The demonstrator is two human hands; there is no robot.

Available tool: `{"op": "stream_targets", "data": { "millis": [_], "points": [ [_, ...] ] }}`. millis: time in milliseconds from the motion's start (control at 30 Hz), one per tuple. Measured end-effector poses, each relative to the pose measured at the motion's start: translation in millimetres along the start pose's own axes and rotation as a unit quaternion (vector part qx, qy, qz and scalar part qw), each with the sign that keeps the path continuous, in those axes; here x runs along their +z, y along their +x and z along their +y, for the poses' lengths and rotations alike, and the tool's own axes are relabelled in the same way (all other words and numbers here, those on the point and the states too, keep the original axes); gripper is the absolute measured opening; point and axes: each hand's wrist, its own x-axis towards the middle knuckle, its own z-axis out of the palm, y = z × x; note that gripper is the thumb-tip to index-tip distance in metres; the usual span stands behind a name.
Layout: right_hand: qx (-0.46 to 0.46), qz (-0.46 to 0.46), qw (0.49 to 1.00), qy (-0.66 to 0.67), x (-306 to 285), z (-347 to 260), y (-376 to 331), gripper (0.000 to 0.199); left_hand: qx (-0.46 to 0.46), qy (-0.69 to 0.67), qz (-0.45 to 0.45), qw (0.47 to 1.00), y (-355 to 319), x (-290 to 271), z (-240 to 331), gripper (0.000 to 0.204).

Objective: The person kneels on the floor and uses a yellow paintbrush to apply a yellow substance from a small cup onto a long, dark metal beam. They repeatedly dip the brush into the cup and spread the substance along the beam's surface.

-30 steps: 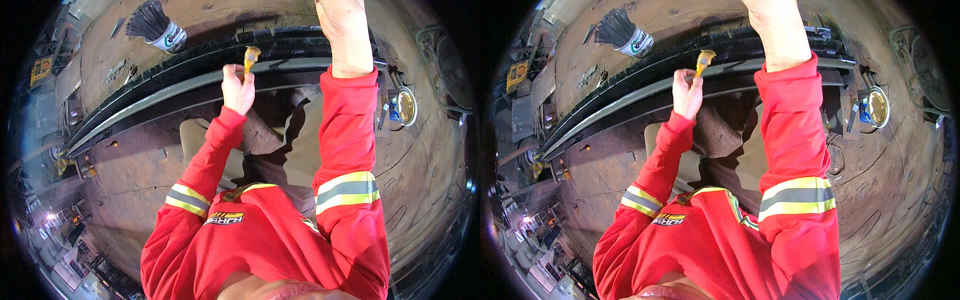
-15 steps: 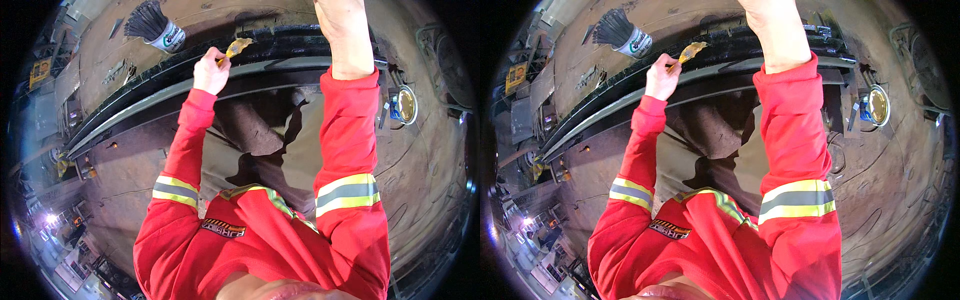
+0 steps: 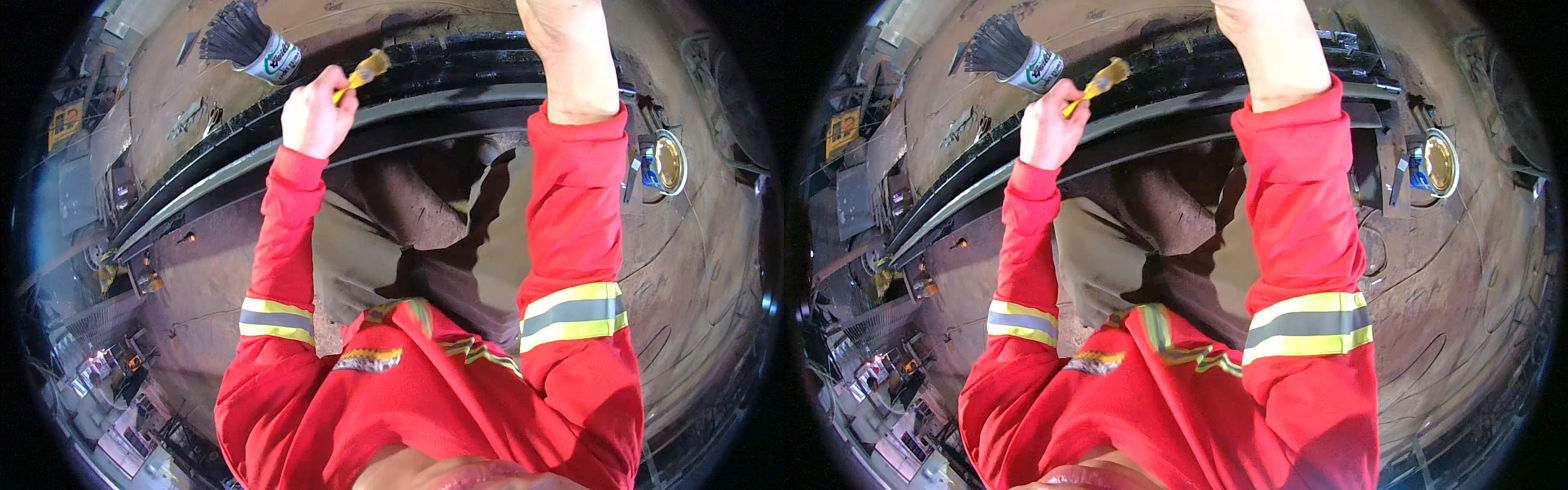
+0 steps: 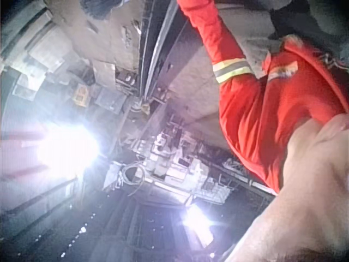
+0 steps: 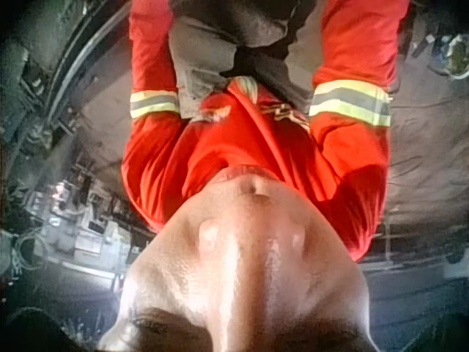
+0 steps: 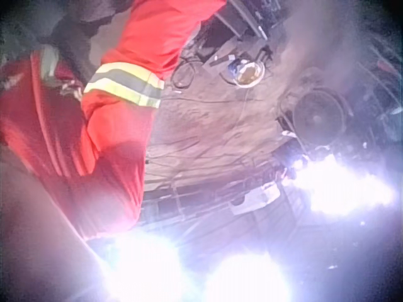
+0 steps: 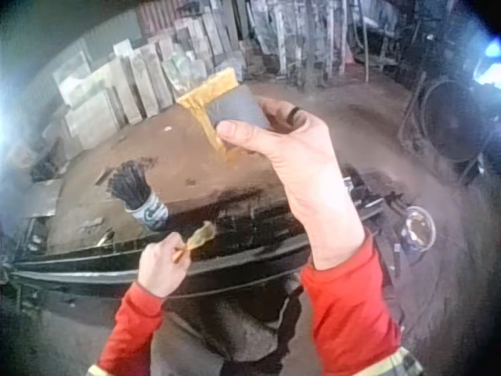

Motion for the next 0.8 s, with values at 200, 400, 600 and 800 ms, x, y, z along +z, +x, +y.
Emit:
{"op": "stream_targets", "data": {
  "millis": [200,400,600,800],
  "points": [
    [-0.005,0.03,0.998,-0.047,-6,-2,3,0.063,0.082,0.082,-0.114,0.987,13,-2,5,0.008],
    [-0.004,0.007,1.0,-0.01,-3,0,0,0.064,0.132,0.13,-0.15,0.971,17,39,4,0.011],
    [-0.029,-0.006,1.0,-0.001,-6,-6,-4,0.059,0.02,0.191,-0.128,0.973,-13,35,21,0.013],
    [-0.007,0.02,0.999,-0.031,7,-17,-8,0.057,-0.033,0.144,-0.094,0.984,-14,48,5,0.011]
  ]
}}
